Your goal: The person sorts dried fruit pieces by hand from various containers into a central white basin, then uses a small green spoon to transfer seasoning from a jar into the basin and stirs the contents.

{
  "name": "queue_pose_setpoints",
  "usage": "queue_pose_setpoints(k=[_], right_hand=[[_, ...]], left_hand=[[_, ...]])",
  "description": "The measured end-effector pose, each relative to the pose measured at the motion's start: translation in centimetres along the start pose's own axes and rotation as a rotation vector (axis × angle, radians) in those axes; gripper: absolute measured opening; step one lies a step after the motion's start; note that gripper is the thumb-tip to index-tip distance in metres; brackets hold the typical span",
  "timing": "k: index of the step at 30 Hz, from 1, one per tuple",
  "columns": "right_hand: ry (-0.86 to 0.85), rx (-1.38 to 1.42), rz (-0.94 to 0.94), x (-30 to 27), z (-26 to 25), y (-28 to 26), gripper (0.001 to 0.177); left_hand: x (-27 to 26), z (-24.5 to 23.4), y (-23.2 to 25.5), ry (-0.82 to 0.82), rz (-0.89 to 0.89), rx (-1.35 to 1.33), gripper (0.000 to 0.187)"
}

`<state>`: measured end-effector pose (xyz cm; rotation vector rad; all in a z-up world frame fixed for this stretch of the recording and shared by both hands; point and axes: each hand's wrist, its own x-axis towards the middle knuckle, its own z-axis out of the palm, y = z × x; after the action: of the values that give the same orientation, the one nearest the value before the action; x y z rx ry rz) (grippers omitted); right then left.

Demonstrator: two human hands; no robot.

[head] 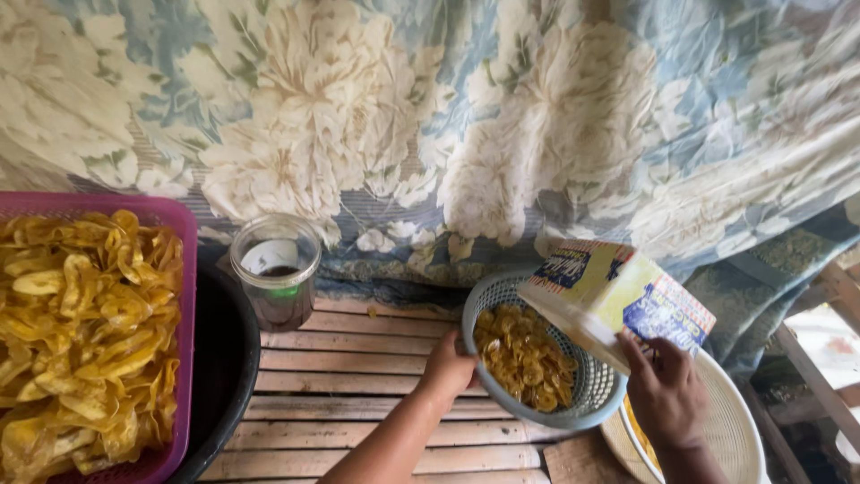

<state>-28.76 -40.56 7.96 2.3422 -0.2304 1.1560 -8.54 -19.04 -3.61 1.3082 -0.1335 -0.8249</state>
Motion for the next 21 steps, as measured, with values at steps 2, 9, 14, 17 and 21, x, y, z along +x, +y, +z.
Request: queue_pose_setpoints(k=[2,9,14,17,21], right_hand=[[-0.015,-0.001,0.022,-0.4,-0.6,0.1,0.045],[0.017,-0.013,0.080,-0.1,-0.8,0.6,0.046],[-0.075,-0.061,0.097,-0.1,-0.7,1.0,0.049],[-0.035,-0.026,0.111,-0.1,-0.6,1.5,0.048],[-0.037,-0.049,0.148,-0.3,-0.7,1.8,0.051]], left_hand=[[0.3,0.4,0.5,-0.005,0.063,0.036,0.047],[1.8,0.4,0.5,0.014,0.059,0.088,0.049],[1.6,0.3,-0.8,0.005,0.050,0.034,0.051],[1.3,0.5,0.1,0.018,-0.021,0.055,0.054],[0.8,-0.1,1.0,0.001,0.019,0.129,0.054]])
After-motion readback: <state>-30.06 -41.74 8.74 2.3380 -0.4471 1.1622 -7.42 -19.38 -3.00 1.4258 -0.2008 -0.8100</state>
